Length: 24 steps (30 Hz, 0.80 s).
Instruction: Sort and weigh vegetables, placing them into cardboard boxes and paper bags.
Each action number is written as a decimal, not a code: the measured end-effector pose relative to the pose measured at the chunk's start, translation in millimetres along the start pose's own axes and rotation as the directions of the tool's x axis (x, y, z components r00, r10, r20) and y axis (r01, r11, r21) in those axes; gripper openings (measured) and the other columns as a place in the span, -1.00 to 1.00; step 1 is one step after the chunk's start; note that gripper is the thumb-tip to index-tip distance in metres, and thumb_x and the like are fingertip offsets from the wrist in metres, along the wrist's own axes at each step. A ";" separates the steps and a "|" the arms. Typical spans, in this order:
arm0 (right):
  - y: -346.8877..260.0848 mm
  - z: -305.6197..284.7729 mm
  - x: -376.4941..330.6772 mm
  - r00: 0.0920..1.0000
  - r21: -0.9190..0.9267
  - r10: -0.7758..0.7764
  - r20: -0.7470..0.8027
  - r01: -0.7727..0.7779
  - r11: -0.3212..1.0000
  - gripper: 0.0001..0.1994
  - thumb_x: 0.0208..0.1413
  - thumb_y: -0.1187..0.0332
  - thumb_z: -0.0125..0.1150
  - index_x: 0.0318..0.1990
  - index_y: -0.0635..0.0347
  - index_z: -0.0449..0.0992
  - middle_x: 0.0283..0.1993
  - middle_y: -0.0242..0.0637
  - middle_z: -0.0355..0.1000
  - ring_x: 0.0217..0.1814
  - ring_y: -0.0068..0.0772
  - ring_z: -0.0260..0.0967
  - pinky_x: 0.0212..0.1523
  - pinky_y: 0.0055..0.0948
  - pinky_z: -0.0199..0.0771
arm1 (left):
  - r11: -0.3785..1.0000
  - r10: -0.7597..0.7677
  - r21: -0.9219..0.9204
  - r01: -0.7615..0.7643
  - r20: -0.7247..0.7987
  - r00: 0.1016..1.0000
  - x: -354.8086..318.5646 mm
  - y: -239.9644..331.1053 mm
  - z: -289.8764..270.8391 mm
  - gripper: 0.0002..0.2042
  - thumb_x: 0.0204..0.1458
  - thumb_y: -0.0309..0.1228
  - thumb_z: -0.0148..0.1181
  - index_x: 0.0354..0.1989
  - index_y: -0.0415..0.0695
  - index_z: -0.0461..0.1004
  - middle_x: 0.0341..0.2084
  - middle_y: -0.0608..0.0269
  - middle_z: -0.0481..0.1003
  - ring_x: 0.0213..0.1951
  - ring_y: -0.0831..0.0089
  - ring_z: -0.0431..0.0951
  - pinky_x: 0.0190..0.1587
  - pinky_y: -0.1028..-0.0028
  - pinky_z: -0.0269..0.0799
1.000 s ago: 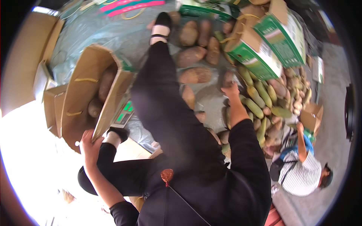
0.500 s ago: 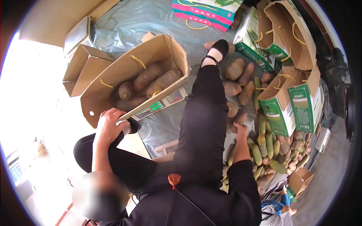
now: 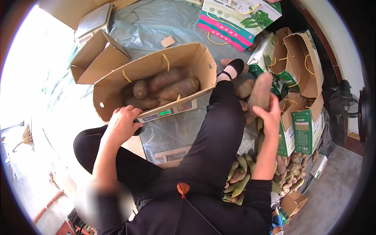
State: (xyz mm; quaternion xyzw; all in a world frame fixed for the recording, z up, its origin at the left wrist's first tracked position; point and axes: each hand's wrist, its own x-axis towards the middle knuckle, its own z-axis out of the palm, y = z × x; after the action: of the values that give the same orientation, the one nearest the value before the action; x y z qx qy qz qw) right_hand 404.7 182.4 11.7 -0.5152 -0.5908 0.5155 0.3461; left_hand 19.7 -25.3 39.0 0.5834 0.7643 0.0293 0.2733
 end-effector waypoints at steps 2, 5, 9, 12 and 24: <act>-43.5 19.2 19.2 0.986 -0.091 -0.104 0.132 0.116 0.989 -0.28 -0.30 0.39 0.44 0.12 0.35 0.30 0.04 -0.19 0.38 0.08 -0.37 0.33 0.15 -0.36 0.28 | 1.000 0.012 -0.006 -0.012 -0.006 1.000 -0.5 -2.2 0.1 -0.68 -0.17 -0.42 0.30 -0.17 -0.17 0.53 -0.35 0.10 0.48 -0.13 0.13 0.47 0.08 0.25 0.27; -94.2 62.5 37.4 0.918 -0.168 -0.163 0.362 0.236 0.957 -0.31 -0.33 0.35 0.48 0.08 0.29 0.34 -0.03 -0.22 0.42 0.03 -0.38 0.37 0.10 -0.36 0.33 | 0.999 0.035 0.003 -0.035 -0.013 0.999 1.6 -5.1 2.9 -0.73 -0.15 -0.45 0.27 -0.20 -0.17 0.55 -0.38 0.10 0.48 -0.17 0.13 0.48 0.06 0.24 0.28; -109.8 130.0 53.5 0.760 -0.372 -0.282 0.585 0.561 0.740 -0.36 -0.36 0.32 0.45 0.02 0.14 0.41 -0.05 -0.19 0.47 0.03 -0.09 0.41 0.06 -0.24 0.39 | 0.998 0.057 0.039 -0.056 -0.025 0.998 1.8 -9.4 5.6 -0.79 -0.09 -0.45 0.21 -0.24 -0.17 0.57 -0.41 0.10 0.48 -0.20 0.14 0.48 0.03 0.25 0.30; -106.3 176.4 54.4 0.643 -0.505 -0.240 0.727 0.738 0.449 -0.49 -0.31 0.39 0.33 -0.04 0.04 0.46 -0.09 -0.27 0.47 -0.01 -0.10 0.39 -0.01 -0.18 0.40 | 0.997 0.064 0.046 -0.063 -0.027 0.998 2.9 -11.0 6.6 -0.81 -0.06 -0.44 0.19 -0.25 -0.16 0.58 -0.42 0.10 0.48 -0.21 0.14 0.48 0.02 0.25 0.31; -69.6 246.5 45.0 0.489 -0.443 -0.162 0.857 0.860 0.256 -0.45 -0.11 0.35 0.30 0.13 -0.12 0.39 0.08 -0.38 0.39 0.23 -0.27 0.22 0.12 -0.06 0.28 | 0.997 0.069 0.028 -0.068 -0.006 0.998 7.3 0.7 0.9 -0.81 -0.07 -0.45 0.19 -0.25 -0.18 0.58 -0.41 0.08 0.48 -0.22 0.11 0.48 -0.04 0.23 0.34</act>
State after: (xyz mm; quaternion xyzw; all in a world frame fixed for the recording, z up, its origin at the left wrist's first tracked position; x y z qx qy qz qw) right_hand 145.1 168.0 17.0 -0.1401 -0.9807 0.1323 -0.0318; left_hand 19.5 -18.7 35.7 0.6129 0.7451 0.0302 0.2612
